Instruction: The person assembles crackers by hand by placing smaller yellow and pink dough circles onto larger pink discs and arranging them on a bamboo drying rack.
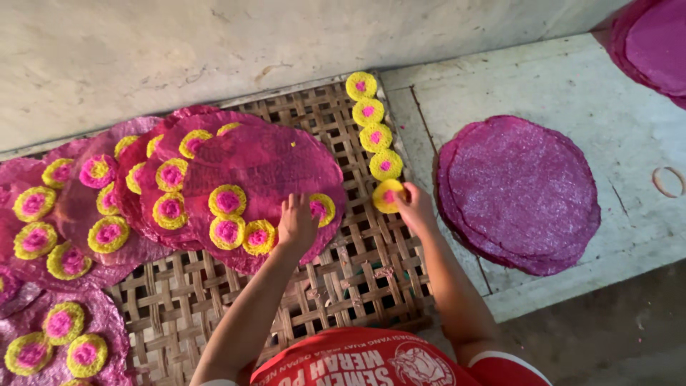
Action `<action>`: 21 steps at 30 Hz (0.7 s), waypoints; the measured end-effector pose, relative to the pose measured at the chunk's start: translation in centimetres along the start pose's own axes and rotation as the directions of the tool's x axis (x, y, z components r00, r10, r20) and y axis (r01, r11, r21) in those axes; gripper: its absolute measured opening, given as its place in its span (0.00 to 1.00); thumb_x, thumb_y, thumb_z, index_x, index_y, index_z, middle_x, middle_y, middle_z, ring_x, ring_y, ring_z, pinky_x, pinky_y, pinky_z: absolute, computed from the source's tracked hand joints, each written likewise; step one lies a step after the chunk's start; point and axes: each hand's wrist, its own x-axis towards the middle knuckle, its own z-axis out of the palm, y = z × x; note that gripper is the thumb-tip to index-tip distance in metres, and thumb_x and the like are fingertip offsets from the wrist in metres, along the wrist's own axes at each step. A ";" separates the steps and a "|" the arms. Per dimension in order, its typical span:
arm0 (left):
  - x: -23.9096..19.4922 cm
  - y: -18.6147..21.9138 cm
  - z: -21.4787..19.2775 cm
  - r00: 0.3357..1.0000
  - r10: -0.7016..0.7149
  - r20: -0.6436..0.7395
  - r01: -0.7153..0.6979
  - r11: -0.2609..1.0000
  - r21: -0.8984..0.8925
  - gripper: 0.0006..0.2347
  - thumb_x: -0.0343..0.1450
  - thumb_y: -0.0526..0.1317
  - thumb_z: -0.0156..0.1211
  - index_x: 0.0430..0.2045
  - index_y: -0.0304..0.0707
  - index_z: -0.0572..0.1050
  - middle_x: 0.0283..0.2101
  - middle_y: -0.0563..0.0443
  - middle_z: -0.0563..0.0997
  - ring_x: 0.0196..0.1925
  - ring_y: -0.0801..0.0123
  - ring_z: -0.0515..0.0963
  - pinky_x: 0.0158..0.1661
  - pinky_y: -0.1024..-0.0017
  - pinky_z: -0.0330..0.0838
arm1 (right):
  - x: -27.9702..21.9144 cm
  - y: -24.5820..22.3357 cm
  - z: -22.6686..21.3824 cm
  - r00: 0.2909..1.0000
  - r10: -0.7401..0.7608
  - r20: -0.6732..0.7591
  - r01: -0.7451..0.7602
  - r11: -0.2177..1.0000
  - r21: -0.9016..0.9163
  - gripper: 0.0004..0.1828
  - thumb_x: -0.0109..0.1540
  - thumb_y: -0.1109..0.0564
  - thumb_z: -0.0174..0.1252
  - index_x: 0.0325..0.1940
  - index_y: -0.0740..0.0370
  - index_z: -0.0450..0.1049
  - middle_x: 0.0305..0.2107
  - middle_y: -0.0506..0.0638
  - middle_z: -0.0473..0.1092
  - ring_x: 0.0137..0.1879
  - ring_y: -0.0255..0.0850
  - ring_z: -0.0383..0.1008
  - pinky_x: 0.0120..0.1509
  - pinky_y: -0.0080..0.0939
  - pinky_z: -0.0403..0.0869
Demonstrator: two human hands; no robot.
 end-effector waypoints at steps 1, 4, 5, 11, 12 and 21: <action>0.0 -0.4 0.4 0.999 -0.040 0.022 0.041 0.998 -0.042 0.23 0.69 0.43 0.64 0.58 0.37 0.67 0.56 0.35 0.72 0.58 0.44 0.72 0.57 0.54 0.70 | 0.1 -0.2 -0.2 0.997 -0.060 -0.051 0.056 0.995 -0.080 0.17 0.61 0.51 0.65 0.48 0.65 0.75 0.35 0.60 0.76 0.40 0.50 0.78 0.45 0.51 0.75; 0.9 -1.1 1.3 0.975 -0.210 0.075 0.214 0.976 -0.043 0.21 0.71 0.48 0.65 0.52 0.34 0.68 0.54 0.35 0.73 0.58 0.45 0.73 0.57 0.53 0.70 | 0.0 -1.5 -0.4 0.966 -0.215 -0.144 0.164 0.939 -0.301 0.17 0.61 0.52 0.66 0.47 0.65 0.75 0.36 0.62 0.74 0.42 0.58 0.75 0.45 0.55 0.73; 1.2 -1.2 1.5 0.983 -0.177 0.057 0.178 0.984 -0.012 0.20 0.71 0.49 0.65 0.49 0.36 0.70 0.53 0.36 0.74 0.56 0.45 0.74 0.56 0.53 0.71 | 0.0 -2.1 -0.5 0.959 -0.242 -0.149 0.177 0.918 -0.354 0.16 0.60 0.52 0.67 0.45 0.64 0.75 0.36 0.62 0.73 0.42 0.59 0.74 0.45 0.55 0.73; 0.8 1.5 -1.1 0.960 -0.195 0.201 0.228 0.961 -0.159 0.14 0.72 0.44 0.61 0.46 0.39 0.69 0.40 0.42 0.79 0.39 0.54 0.82 0.38 0.58 0.80 | -2.6 -5.3 0.5 0.882 -0.368 -0.295 0.267 0.905 -0.330 0.18 0.61 0.52 0.64 0.51 0.64 0.74 0.40 0.57 0.70 0.44 0.48 0.72 0.46 0.48 0.74; 0.1 2.6 -1.9 0.945 -0.204 0.255 0.262 0.940 -0.218 0.13 0.73 0.43 0.59 0.47 0.39 0.67 0.39 0.42 0.79 0.36 0.56 0.82 0.34 0.60 0.82 | -3.1 -5.6 1.1 0.919 -0.273 -0.284 0.232 0.958 -0.170 0.16 0.66 0.52 0.64 0.52 0.64 0.73 0.42 0.56 0.70 0.44 0.44 0.72 0.47 0.46 0.75; -7.9 6.2 -2.9 0.987 0.162 -0.025 -0.148 0.820 -0.552 0.14 0.66 0.33 0.68 0.42 0.33 0.69 0.40 0.39 0.80 0.40 0.59 0.81 0.39 0.67 0.80 | -8.8 0.2 4.3 0.905 0.145 0.400 -0.409 0.552 0.726 0.20 0.59 0.52 0.67 0.53 0.60 0.77 0.42 0.45 0.77 0.48 0.37 0.77 0.52 0.41 0.77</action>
